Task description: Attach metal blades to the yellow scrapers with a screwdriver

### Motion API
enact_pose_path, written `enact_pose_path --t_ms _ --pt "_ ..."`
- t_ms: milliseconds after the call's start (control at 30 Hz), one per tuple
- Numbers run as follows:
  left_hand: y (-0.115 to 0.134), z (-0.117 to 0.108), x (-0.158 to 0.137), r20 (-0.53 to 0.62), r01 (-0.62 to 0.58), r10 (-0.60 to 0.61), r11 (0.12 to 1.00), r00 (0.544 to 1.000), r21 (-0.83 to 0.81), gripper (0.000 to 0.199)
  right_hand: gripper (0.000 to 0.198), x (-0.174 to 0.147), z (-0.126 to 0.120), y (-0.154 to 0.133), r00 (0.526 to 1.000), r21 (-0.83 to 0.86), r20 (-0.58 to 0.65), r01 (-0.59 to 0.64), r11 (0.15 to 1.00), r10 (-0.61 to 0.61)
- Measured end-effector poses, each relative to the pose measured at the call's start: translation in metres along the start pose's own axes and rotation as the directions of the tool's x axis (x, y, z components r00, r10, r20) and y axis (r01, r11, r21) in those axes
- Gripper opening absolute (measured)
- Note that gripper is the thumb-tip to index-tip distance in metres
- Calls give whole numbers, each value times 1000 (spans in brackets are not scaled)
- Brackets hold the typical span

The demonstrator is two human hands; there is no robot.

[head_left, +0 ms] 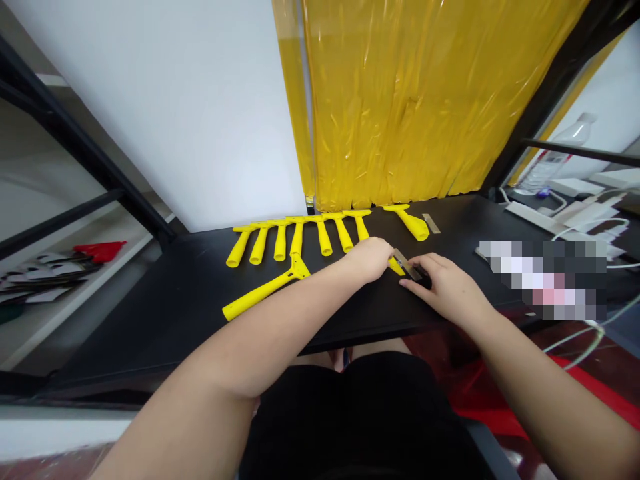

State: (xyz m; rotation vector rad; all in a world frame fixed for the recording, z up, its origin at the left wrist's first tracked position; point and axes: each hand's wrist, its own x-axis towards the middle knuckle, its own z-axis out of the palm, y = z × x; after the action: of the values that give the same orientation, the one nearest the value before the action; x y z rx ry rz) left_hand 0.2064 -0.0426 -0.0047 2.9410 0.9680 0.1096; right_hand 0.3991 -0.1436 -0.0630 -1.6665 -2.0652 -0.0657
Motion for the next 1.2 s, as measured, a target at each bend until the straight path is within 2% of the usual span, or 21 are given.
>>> enact_pose_path --t_ms 300,400,567,700,800,900,933,1000,1067,1200 --pt "-7 -9 53 52 91 -93 995 994 47 23 47 31 6 27 997 -113 33 70 991 -67" --pt "-16 -10 64 70 103 -107 993 992 50 23 38 44 7 33 986 -130 79 159 979 -150" --pt "-37 -8 75 76 128 -131 991 988 48 30 31 71 11 41 933 -201 147 352 914 -327" --pt "-52 -7 78 86 147 -151 988 985 51 35 29 90 12 44 910 -237 174 411 880 -378" --pt "-57 -8 77 90 142 -146 989 985 52 33 25 91 1 41 927 -222 92 374 900 -363" --pt "-55 -10 75 92 115 -120 992 989 52 31 19 78 -15 37 969 -131 -75 223 966 -234" --pt "-54 -10 75 92 105 -110 993 990 53 31 18 72 -18 36 979 -85 -80 181 980 -188" --pt "-50 -11 76 89 90 -95 994 991 59 32 18 61 -21 35 987 -45 -4 161 986 -161" --pt "-48 -11 78 87 80 -85 995 993 67 31 24 55 -16 35 983 -73 62 177 982 -173" --pt "-49 -18 78 79 45 -51 996 996 76 35 29 63 -3 33 969 -143 131 228 963 -210"
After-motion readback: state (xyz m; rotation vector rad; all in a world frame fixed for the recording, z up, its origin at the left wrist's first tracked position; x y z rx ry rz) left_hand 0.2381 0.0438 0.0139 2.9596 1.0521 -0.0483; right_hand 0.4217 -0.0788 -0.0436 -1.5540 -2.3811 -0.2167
